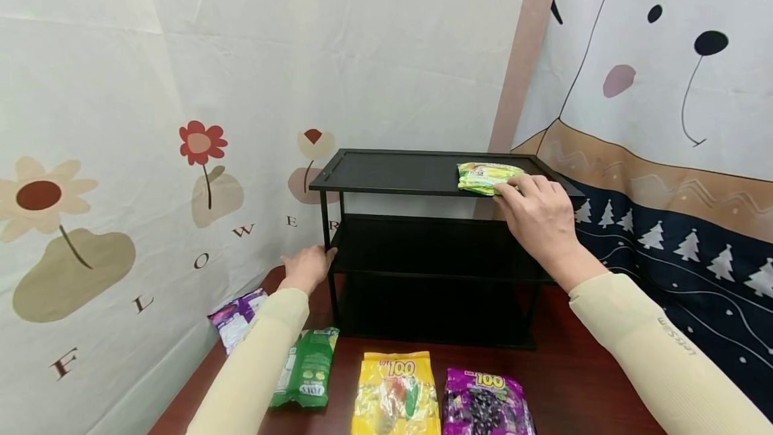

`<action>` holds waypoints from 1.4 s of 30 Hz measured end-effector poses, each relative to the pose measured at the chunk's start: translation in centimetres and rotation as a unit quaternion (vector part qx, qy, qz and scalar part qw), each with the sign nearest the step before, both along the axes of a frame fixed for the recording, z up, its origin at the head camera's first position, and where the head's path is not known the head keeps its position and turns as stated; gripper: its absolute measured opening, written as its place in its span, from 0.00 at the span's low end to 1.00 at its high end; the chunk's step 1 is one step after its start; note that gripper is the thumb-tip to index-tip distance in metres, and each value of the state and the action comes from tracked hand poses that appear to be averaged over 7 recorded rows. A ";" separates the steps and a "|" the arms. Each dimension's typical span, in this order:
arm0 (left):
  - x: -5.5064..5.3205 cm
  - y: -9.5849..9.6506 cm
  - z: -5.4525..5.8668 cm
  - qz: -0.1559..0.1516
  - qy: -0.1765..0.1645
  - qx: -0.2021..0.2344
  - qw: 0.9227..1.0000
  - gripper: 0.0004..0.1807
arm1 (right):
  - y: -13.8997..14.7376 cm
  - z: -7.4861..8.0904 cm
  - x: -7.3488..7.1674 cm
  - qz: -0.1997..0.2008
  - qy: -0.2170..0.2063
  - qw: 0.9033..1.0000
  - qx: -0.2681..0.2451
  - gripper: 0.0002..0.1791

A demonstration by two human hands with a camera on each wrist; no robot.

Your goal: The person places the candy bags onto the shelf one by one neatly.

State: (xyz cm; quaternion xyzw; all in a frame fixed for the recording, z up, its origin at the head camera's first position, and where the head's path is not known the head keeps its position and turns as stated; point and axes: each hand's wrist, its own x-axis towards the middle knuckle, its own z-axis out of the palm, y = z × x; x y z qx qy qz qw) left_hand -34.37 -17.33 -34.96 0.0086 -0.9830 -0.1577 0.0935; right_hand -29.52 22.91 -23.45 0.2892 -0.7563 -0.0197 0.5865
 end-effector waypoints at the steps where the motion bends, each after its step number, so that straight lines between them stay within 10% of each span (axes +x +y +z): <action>1: 0.0 0.0 0.0 0.000 -0.001 0.001 1.000 0.28 | 0.0 0.0 0.0 -0.001 0.000 1.000 0.000 0.10; 42: 0.0 0.0 0.0 -0.001 0.003 -0.003 1.000 0.27 | 0.1 -0.8 -1.7 -0.065 -0.155 0.986 0.019 0.24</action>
